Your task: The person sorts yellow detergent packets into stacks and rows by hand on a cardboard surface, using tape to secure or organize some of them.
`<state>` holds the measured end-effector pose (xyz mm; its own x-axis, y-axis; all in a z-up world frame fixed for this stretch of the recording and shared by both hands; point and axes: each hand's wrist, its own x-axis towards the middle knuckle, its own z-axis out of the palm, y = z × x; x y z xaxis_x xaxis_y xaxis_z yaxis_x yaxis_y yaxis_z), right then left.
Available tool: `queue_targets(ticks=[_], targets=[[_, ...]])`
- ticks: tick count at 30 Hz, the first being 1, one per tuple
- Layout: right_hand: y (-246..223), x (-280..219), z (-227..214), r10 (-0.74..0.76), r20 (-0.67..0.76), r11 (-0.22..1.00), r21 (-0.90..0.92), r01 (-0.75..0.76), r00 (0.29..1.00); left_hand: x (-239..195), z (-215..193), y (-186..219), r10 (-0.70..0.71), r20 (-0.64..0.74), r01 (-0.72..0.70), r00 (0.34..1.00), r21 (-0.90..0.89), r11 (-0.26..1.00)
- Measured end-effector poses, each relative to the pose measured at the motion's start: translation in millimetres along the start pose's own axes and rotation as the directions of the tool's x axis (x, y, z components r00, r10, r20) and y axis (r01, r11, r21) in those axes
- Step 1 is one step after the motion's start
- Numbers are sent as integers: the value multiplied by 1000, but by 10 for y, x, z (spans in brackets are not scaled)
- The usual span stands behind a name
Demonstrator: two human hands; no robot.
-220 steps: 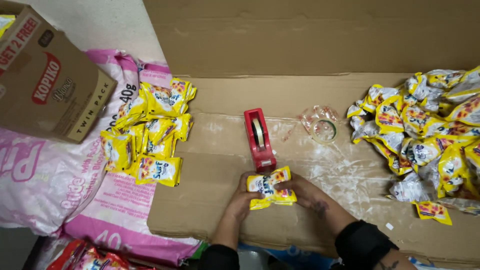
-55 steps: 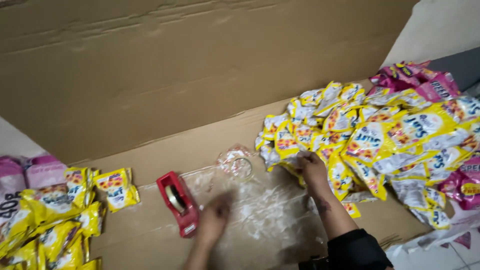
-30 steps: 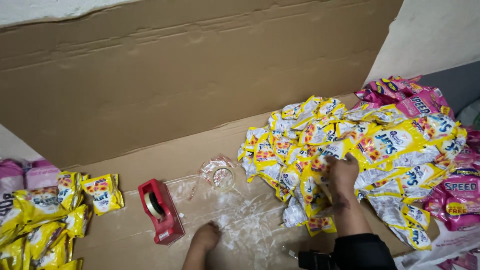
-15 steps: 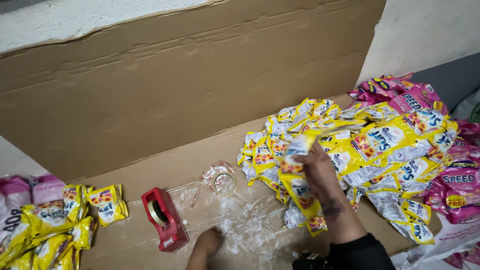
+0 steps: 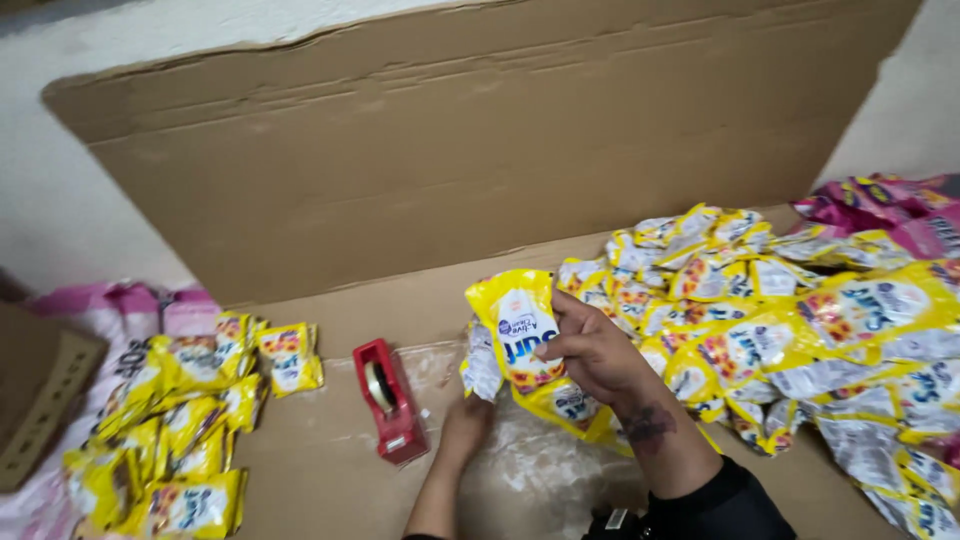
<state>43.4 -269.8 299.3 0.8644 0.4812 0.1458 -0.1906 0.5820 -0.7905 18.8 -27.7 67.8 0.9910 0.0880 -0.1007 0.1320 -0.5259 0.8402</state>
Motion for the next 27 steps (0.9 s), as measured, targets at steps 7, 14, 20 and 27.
queue_targets(ticks=[7,14,20,27], targets=[[194,122,176,-17,-38,1000,-10,17,999,456,329,-1121,189,-146,-175,971,105,979],[156,275,536,-165,-30,984,64,167,986,-393,396,256,152,637,103,756,-345,933],[-28,313,171,-255,-172,962,50,267,951,-37,197,-149,-63,496,317,866,-447,836],[810,245,-922,203,-420,946,-148,-288,885,130,-719,1120,39,368,-17,929,-64,998]])
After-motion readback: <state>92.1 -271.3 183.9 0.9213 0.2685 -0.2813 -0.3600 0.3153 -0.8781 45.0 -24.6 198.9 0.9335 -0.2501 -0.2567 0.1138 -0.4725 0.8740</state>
